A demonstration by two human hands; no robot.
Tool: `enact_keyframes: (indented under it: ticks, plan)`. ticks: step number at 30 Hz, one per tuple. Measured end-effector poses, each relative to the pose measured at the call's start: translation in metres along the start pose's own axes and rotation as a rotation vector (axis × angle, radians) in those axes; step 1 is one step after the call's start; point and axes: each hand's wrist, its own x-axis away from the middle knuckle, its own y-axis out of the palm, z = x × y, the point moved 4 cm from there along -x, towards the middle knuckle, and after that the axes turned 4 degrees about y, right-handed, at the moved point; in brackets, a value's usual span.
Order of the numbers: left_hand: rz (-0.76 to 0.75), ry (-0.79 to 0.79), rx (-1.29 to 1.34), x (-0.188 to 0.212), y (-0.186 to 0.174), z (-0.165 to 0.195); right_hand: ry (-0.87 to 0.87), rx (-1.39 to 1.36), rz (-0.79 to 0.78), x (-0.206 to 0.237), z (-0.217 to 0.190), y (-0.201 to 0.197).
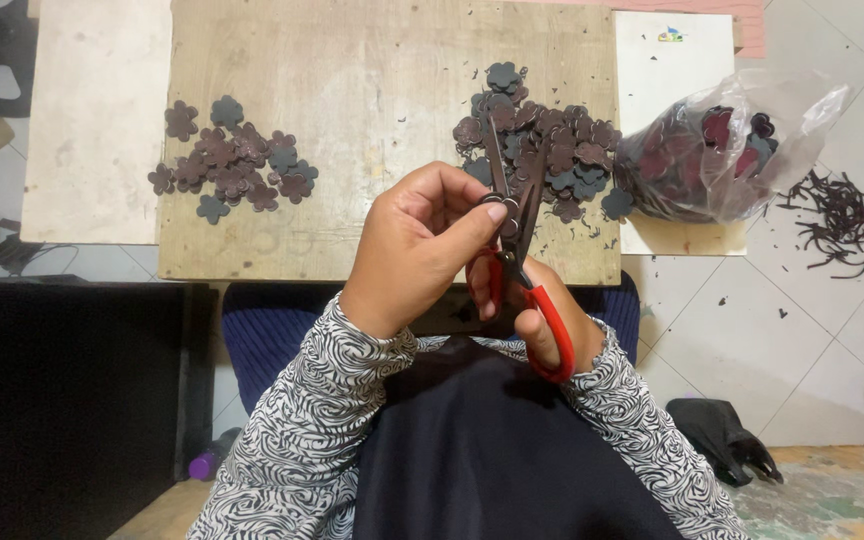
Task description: The person sits at a workbench and uses red-handled scissors to trim notches into dark flower-shaped foam cutouts, one at a time, placing finished pieces into a pile on the bench and occasionally gathering cut pieces together and reaching into a plastic bag of cutouts.
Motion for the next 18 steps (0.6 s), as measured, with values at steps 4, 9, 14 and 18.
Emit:
enact_keyframes:
  ticks: [4,9,14,18]
  plan:
    - [0.010,0.010,-0.050,-0.0002,-0.0024,-0.0016,0.007,0.006,0.013,-0.0016,0.0008,-0.0006]
    - [0.014,0.054,-0.080,-0.0006,-0.0031,-0.0038,-0.016,0.027,0.006,-0.0014,0.0021,-0.0020]
    - [0.024,0.006,-0.070,-0.0012,-0.0046,-0.0066,-0.045,-0.016,-0.005,-0.0007,0.0015,-0.0010]
    - [0.025,0.030,-0.098,-0.0002,-0.0049,-0.0060,-0.041,-0.015,-0.005,-0.0001,0.0004,0.0007]
